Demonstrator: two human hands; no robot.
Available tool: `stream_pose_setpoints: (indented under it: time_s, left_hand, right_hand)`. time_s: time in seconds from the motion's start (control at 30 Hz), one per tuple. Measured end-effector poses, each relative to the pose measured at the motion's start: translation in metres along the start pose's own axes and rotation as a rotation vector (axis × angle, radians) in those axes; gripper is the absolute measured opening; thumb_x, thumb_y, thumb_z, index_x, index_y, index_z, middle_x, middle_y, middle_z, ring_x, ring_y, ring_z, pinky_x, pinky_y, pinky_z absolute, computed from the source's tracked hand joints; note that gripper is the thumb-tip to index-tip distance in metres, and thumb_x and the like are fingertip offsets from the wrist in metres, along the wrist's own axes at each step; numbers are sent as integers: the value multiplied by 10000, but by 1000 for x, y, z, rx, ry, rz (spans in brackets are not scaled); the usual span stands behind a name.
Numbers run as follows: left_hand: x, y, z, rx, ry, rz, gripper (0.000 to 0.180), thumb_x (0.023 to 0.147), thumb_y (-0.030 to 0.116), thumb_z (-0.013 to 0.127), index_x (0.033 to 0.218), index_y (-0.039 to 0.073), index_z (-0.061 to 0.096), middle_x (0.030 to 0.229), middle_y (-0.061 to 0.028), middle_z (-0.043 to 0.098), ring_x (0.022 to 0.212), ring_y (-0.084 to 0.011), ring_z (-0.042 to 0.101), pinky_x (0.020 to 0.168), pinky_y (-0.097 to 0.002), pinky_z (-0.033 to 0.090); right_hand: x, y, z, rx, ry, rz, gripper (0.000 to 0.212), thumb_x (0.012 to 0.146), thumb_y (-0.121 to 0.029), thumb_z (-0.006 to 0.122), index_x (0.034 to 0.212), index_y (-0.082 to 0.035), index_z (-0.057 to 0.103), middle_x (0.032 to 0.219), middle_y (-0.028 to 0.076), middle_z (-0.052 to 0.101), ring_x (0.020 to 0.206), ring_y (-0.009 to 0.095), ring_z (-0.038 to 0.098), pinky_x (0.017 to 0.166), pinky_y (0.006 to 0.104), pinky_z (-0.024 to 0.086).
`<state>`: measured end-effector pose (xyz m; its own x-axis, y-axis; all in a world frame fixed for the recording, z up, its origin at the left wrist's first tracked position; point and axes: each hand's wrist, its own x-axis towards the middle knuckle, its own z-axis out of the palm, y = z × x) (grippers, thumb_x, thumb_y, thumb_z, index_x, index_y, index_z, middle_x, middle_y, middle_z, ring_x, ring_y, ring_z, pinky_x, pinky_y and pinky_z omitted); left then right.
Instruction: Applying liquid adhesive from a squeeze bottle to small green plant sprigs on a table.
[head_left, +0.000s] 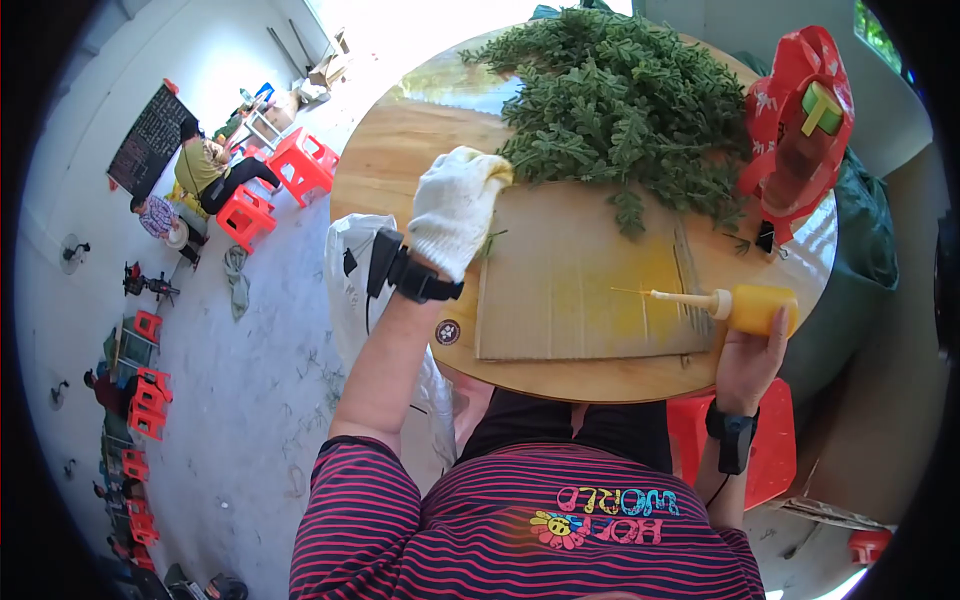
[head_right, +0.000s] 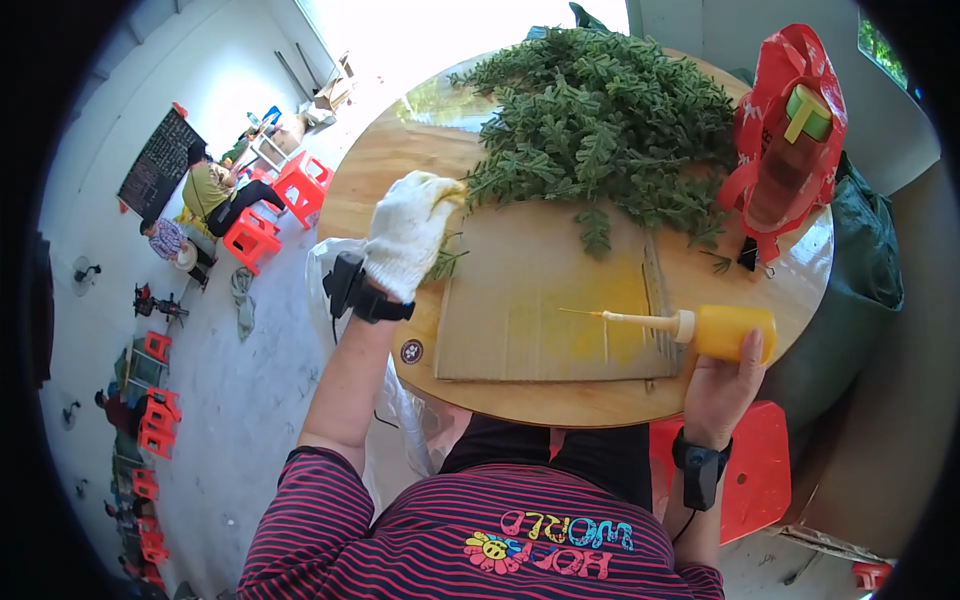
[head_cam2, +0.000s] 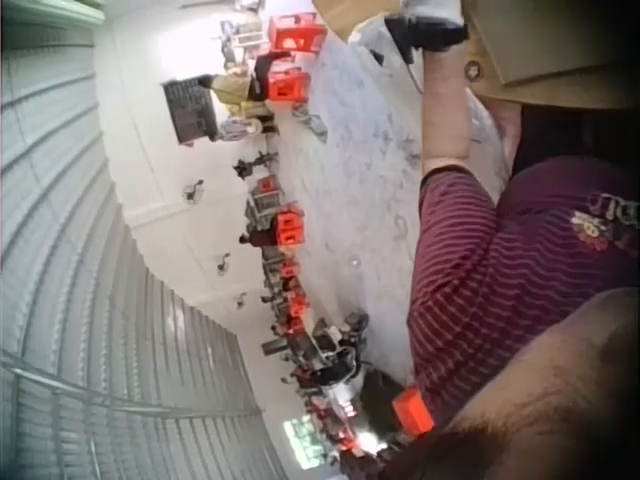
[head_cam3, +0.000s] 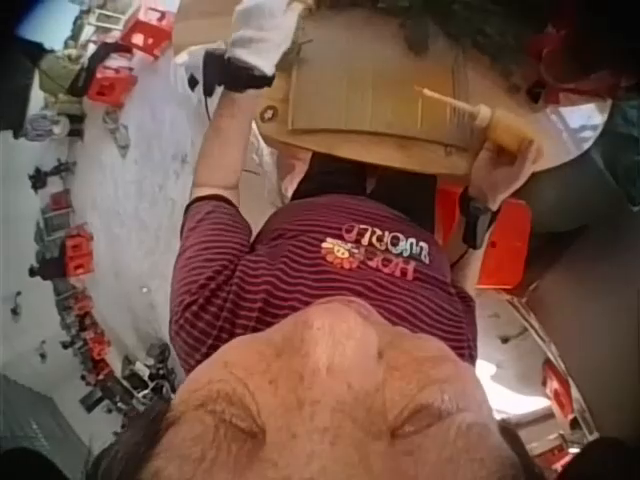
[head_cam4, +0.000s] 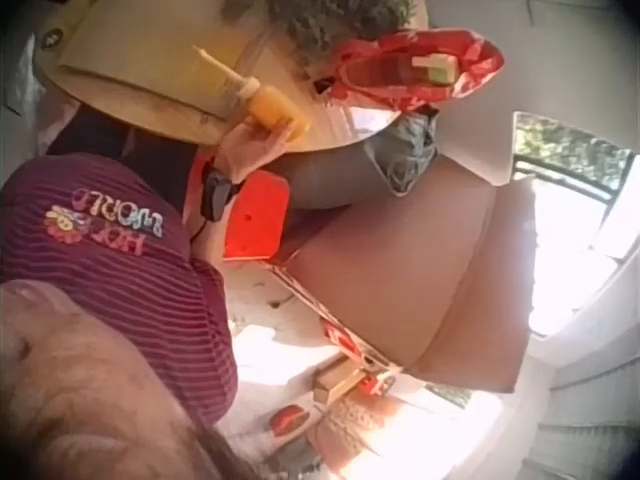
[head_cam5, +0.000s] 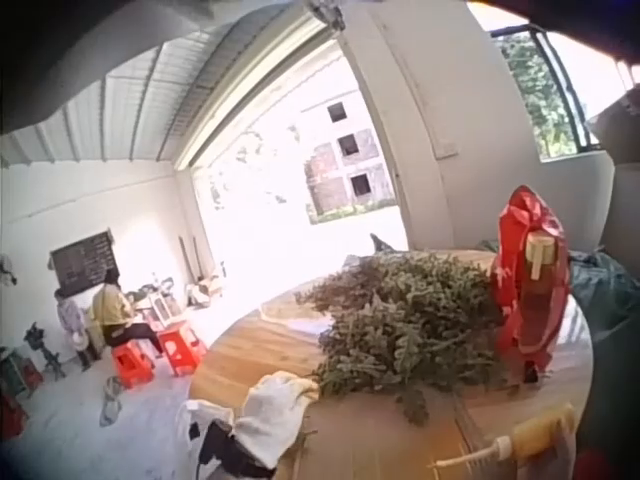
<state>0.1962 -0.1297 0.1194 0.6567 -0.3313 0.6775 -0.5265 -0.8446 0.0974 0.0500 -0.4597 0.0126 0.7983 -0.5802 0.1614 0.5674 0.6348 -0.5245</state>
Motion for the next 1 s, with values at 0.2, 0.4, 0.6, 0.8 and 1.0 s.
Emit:
stream_pose_setpoints:
  time_s: [0.2, 0.4, 0.6, 0.8, 1.0]
  left_hand:
    - [45, 7, 61, -42, 2, -68, 154, 768, 208, 623, 876, 101, 646, 848, -96, 621, 818, -282, 593, 716, -364, 466]
    - [60, 14, 77, 4, -159, -159, 155, 782, 200, 611, 880, 89, 655, 830, -112, 623, 819, -286, 598, 721, -360, 470]
    - [62, 6, 53, -221, 45, -145, 145, 791, 118, 604, 912, 69, 667, 815, -95, 625, 820, -232, 612, 739, -309, 473]
    - [61, -10, 12, -511, -71, -35, 115, 762, 119, 623, 863, 113, 677, 804, -58, 614, 783, -213, 604, 694, -311, 478]
    - [63, 32, 1, -457, -764, 403, 107, 779, 95, 595, 853, 111, 670, 824, -62, 613, 805, -214, 601, 709, -313, 480]
  right_hand:
    - [0, 1, 4, 13, -49, 29, 278, 920, -213, 514, 1141, -46, 508, 1089, 62, 575, 1018, 184, 553, 929, 344, 424]
    - [-2, -1, 4, -7, -87, 28, 281, 918, -205, 514, 1150, -47, 500, 1084, 59, 573, 1015, 177, 551, 924, 348, 426]
    - [-1, -2, 1, 37, -93, 38, 274, 917, -202, 516, 1143, -47, 508, 1084, 55, 575, 1013, 176, 551, 920, 348, 428]
    - [-1, 0, 1, 106, -26, 47, 263, 918, -213, 516, 1128, -55, 517, 1087, 57, 579, 1013, 182, 554, 918, 346, 429]
    - [7, -1, -7, 254, 48, 96, 276, 912, -257, 524, 1114, -68, 522, 1092, 63, 584, 1026, 212, 550, 925, 384, 417]
